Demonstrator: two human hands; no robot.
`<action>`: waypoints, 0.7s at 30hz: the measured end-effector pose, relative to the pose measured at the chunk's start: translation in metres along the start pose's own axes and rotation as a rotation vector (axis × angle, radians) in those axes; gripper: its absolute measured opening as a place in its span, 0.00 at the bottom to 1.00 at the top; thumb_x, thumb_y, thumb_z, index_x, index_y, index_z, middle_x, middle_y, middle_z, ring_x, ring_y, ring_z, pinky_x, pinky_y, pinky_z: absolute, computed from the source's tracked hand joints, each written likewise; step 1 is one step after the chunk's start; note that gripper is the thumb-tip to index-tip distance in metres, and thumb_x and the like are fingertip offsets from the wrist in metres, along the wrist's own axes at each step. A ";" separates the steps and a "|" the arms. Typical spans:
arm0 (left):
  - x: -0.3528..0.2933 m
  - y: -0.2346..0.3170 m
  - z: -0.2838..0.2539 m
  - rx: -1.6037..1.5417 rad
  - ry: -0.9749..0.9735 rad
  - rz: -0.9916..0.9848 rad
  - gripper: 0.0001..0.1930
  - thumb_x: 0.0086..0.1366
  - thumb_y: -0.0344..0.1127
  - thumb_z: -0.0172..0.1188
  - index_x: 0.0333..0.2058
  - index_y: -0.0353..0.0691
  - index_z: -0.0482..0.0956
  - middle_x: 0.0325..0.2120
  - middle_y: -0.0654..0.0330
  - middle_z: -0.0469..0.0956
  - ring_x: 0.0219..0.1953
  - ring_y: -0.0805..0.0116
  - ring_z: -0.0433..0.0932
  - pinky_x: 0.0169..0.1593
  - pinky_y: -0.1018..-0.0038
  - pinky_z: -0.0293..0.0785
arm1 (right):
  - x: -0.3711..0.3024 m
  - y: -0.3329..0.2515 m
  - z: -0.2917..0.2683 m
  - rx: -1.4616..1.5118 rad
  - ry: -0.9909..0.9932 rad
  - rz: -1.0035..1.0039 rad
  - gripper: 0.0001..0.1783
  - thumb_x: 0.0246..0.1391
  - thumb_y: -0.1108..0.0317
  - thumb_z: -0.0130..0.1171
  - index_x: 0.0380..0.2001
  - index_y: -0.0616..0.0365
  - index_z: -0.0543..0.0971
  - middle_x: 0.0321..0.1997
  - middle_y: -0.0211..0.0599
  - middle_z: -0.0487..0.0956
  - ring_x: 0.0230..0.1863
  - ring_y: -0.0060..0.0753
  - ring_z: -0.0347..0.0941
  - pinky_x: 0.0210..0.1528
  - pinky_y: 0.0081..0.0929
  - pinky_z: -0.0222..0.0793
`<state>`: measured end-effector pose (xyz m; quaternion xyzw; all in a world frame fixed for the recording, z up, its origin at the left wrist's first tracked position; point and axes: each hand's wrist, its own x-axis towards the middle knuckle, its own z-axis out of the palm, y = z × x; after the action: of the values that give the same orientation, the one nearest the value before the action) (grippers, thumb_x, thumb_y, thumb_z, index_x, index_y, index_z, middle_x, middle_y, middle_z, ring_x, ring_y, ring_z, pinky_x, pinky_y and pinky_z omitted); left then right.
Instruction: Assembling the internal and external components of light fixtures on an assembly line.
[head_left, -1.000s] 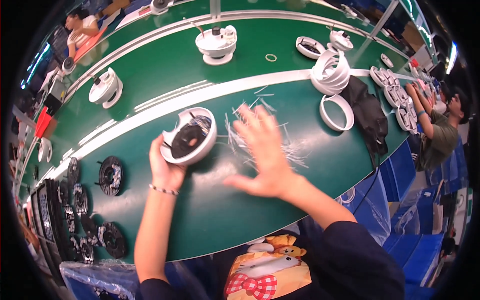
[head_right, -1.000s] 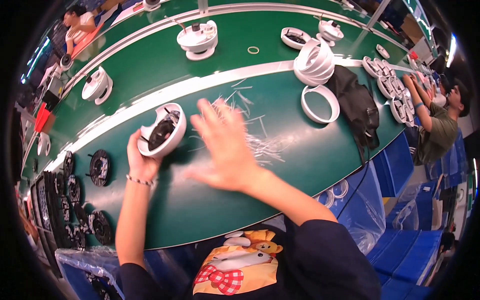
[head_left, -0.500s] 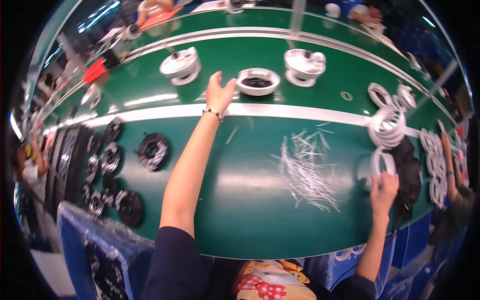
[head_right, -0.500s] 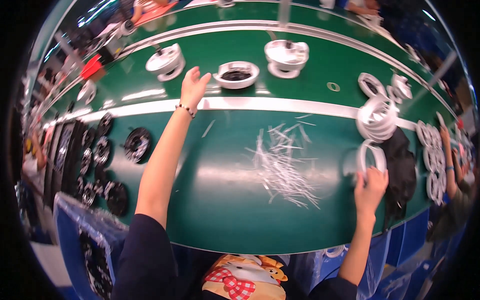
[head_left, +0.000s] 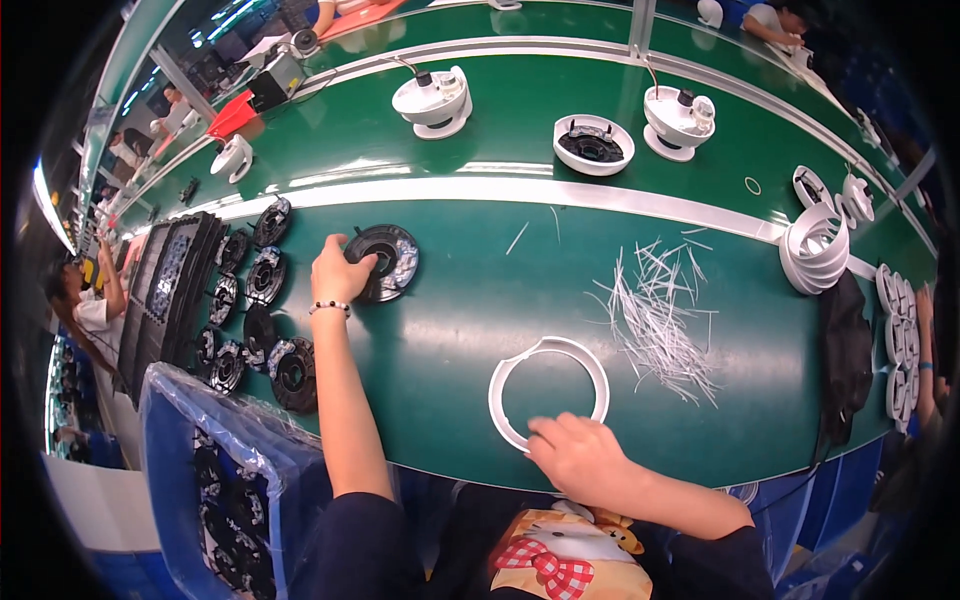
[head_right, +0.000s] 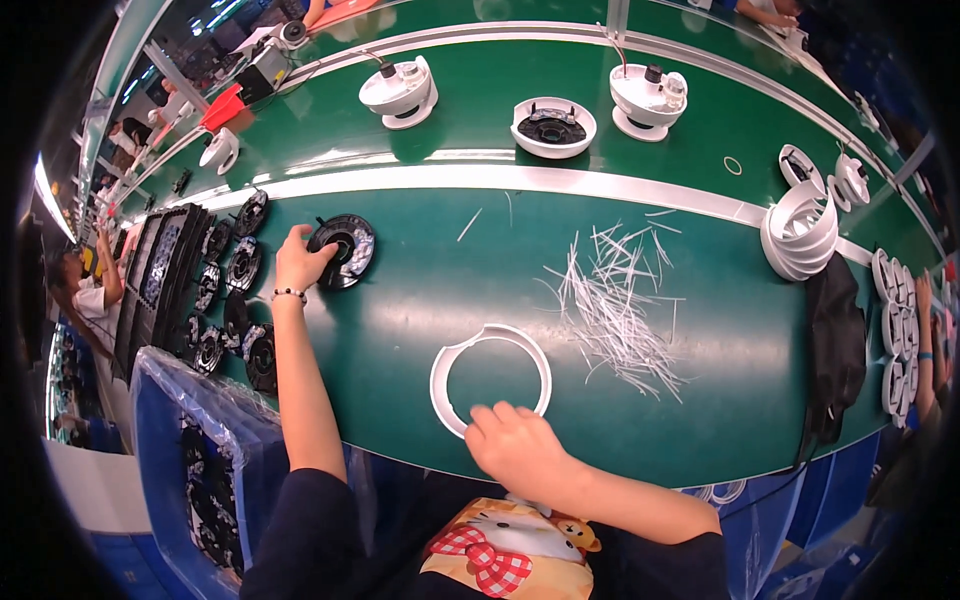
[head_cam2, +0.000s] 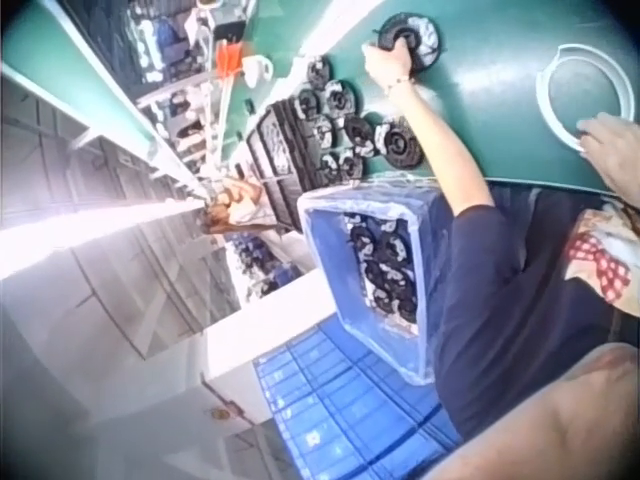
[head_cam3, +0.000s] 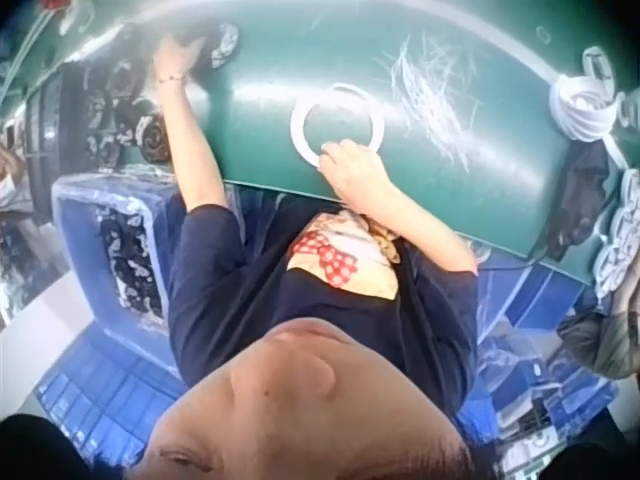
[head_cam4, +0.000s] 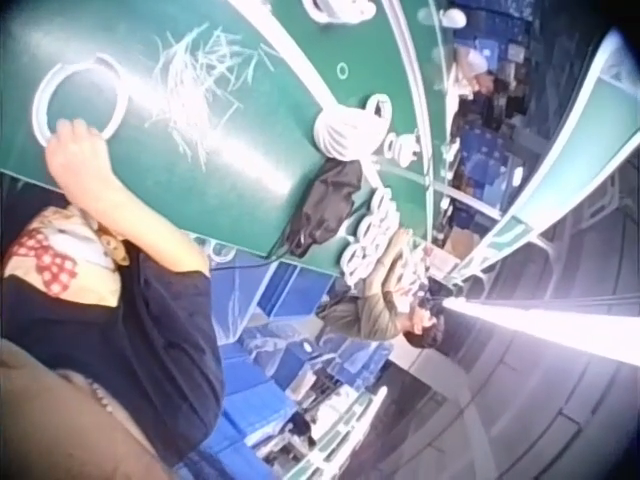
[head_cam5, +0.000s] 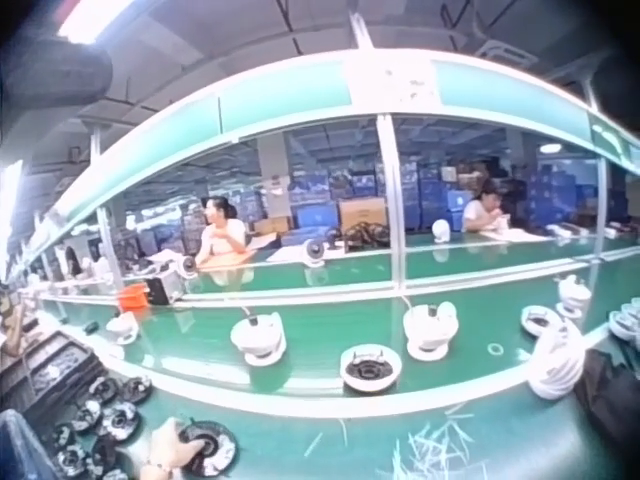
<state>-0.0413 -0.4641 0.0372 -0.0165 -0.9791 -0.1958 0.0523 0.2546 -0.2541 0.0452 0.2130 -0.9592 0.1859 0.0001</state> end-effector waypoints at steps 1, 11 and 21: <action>0.001 -0.001 0.003 -0.053 -0.008 0.017 0.26 0.43 0.41 0.64 0.41 0.36 0.70 0.36 0.48 0.74 0.41 0.55 0.73 0.45 0.68 0.67 | 0.007 0.001 -0.009 0.024 0.080 0.013 0.23 0.32 0.62 0.63 0.33 0.61 0.70 0.47 0.44 0.66 0.44 0.40 0.64 0.39 0.34 0.64; -0.032 0.033 0.023 -1.376 -0.453 -0.035 0.13 0.54 0.22 0.51 0.39 0.31 0.64 0.32 0.55 0.74 0.30 0.69 0.76 0.33 0.78 0.74 | 0.039 0.019 -0.032 0.166 0.162 0.380 0.59 0.20 0.52 0.70 0.55 0.69 0.50 0.57 0.60 0.50 0.57 0.59 0.47 0.56 0.47 0.47; -0.141 0.112 0.033 -1.764 -0.792 0.111 0.26 0.61 0.46 0.44 0.52 0.33 0.57 0.49 0.52 0.63 0.51 0.62 0.63 0.55 0.68 0.59 | 0.060 0.046 -0.027 0.445 0.708 0.501 0.65 0.20 0.57 0.73 0.57 0.69 0.41 0.57 0.55 0.51 0.60 0.45 0.49 0.60 0.33 0.47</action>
<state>0.1016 -0.3495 0.0346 -0.1609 -0.4247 -0.8376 -0.3035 0.1794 -0.2303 0.0588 -0.1061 -0.8591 0.4416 0.2359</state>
